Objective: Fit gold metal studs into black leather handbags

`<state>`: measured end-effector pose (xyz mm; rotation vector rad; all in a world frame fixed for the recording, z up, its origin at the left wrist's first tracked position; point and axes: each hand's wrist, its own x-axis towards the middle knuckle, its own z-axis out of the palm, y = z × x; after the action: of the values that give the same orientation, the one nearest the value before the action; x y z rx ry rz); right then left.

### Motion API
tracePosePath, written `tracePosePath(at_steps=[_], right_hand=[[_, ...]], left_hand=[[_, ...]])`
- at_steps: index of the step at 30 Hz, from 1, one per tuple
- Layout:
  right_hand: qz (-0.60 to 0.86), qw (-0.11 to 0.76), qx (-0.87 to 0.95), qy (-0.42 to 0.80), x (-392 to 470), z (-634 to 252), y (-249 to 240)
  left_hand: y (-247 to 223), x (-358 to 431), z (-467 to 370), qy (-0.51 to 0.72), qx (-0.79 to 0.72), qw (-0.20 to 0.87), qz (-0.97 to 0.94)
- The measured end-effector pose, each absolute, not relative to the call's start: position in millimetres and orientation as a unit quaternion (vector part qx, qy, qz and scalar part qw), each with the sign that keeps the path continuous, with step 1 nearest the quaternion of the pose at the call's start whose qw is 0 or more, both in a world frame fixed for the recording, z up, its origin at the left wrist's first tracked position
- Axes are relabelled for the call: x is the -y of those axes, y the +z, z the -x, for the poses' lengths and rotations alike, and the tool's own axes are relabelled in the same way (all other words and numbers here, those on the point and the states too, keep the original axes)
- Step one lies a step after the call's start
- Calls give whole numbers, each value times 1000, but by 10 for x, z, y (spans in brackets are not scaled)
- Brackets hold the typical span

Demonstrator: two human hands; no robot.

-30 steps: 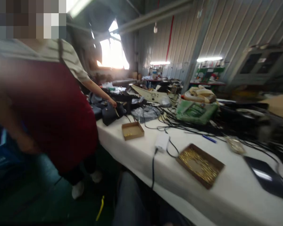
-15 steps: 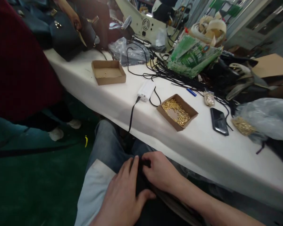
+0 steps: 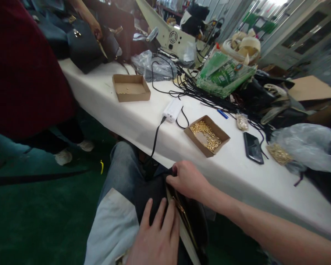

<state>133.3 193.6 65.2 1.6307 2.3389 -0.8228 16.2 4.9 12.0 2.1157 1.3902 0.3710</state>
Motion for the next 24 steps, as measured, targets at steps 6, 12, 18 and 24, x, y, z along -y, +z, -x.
tracePosePath(at_steps=[6, 12, 18, 24], right_hand=[[-578, 101, -745, -317, -2031, -1332, 615], [-609, 99, -697, -365, -2066, -1336, 388], [-604, 138, -661, -423, -2139, -1249, 261], [-573, 180, -605, -523, -2261, -1239, 279]], left_hand=[[472, -436, -481, 149, -655, 319, -669], [567, -725, -433, 109, -692, 323, -636], [457, -799, -320, 146, -697, 401, -576], [248, -763, -420, 208, -721, 411, -517]])
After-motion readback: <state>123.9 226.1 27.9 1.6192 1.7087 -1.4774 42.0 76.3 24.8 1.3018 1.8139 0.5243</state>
